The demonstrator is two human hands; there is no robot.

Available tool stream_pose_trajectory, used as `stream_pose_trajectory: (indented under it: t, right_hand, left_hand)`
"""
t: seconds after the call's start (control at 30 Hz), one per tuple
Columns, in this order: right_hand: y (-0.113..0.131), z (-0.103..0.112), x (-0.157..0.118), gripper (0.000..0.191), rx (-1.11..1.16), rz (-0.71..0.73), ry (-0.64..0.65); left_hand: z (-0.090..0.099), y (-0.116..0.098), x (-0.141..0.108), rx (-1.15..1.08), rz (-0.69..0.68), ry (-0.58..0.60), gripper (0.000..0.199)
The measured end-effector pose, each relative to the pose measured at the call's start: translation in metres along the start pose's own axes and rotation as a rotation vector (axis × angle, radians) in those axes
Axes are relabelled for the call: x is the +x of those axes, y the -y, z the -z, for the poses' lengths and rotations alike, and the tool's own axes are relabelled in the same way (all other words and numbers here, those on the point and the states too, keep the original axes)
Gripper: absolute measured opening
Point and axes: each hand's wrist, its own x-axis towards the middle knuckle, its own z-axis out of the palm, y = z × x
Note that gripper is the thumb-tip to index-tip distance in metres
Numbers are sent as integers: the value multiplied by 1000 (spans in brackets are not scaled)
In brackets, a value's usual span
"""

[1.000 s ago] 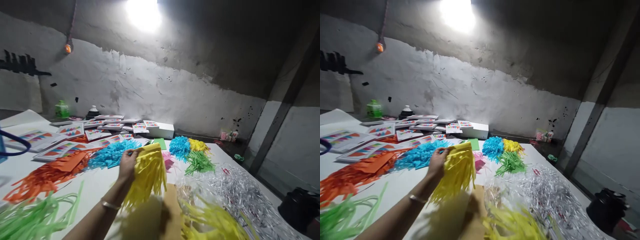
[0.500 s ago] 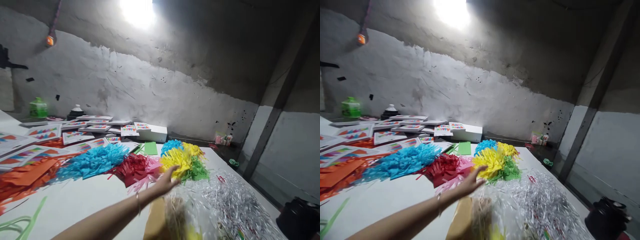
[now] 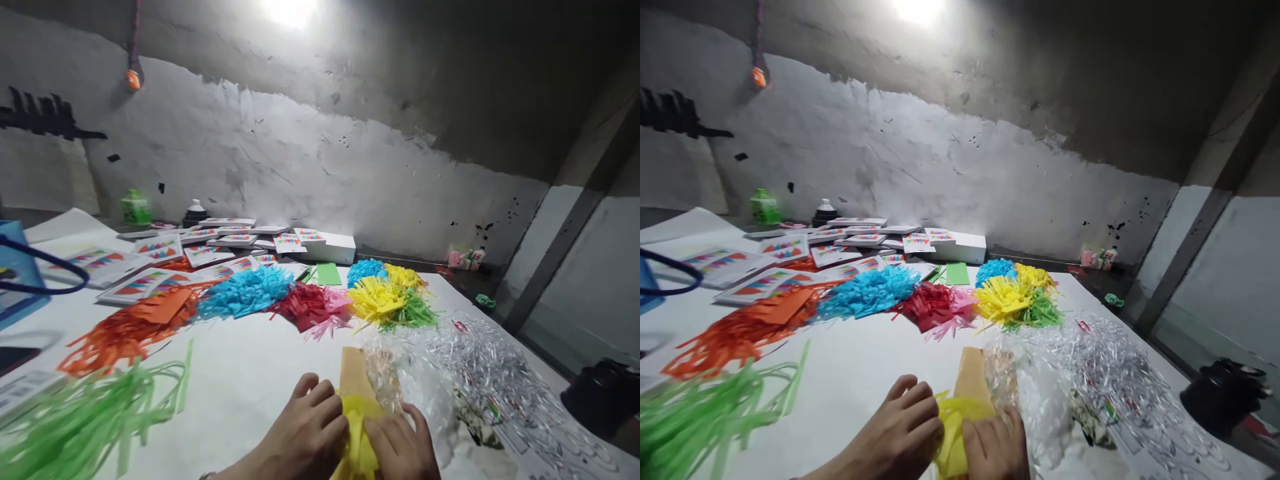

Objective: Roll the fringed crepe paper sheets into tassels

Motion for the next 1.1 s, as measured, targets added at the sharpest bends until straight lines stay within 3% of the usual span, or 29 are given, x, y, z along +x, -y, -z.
stream_pose_trajectory:
  t: [0.07, 0.13, 0.2, 0.27, 0.37, 0.43, 0.5, 0.6, 0.63, 0.7, 0.8, 0.87, 0.97, 1.1]
  right_hand:
    - [9, 6, 14, 37, -4, 81, -5]
    - [20, 14, 25, 36, 16, 138, -21]
    - [32, 19, 34, 31, 39, 212, -22]
    - [47, 22, 39, 23, 60, 301, -48]
    - [63, 25, 40, 20, 74, 322, -67]
    - [67, 28, 36, 24, 62, 249, -27]
    - [66, 31, 30, 29, 45, 172, 21]
    - [65, 37, 21, 33, 50, 119, 47]
    - [65, 38, 20, 34, 60, 114, 42]
    - [70, 41, 22, 36, 93, 114, 9]
    - [82, 43, 27, 38, 161, 125, -55]
    - [89, 44, 30, 38, 186, 133, -81]
    - [92, 46, 26, 37, 185, 126, -96]
    - [88, 43, 12, 36, 211, 84, -99]
  left_hand:
    - [26, -4, -23, -107, -20, 74, 14]
    - [49, -8, -40, -217, 16, 63, 17]
    - [67, -12, -45, -235, 130, -1, 44]
    - [77, -19, -41, -209, 199, 13, 64]
    - [73, -27, -41, -157, 146, 125, 45]
    - [69, -30, -54, -87, 156, 184, 23]
    - [73, -29, -77, -85, 177, 296, 19]
    - [98, -23, -104, -379, 180, 582, 18]
    - [107, -19, -107, -511, 222, 623, 24]
    - [117, -11, -101, -687, 414, 506, 32]
    - [103, -1, -78, -809, 707, 133, 37]
    - [80, 1, -64, -1005, 788, 86, 45]
    - [54, -1, -57, -1245, 816, 122, 49]
    - [47, -10, -62, -1463, 884, 56, 47]
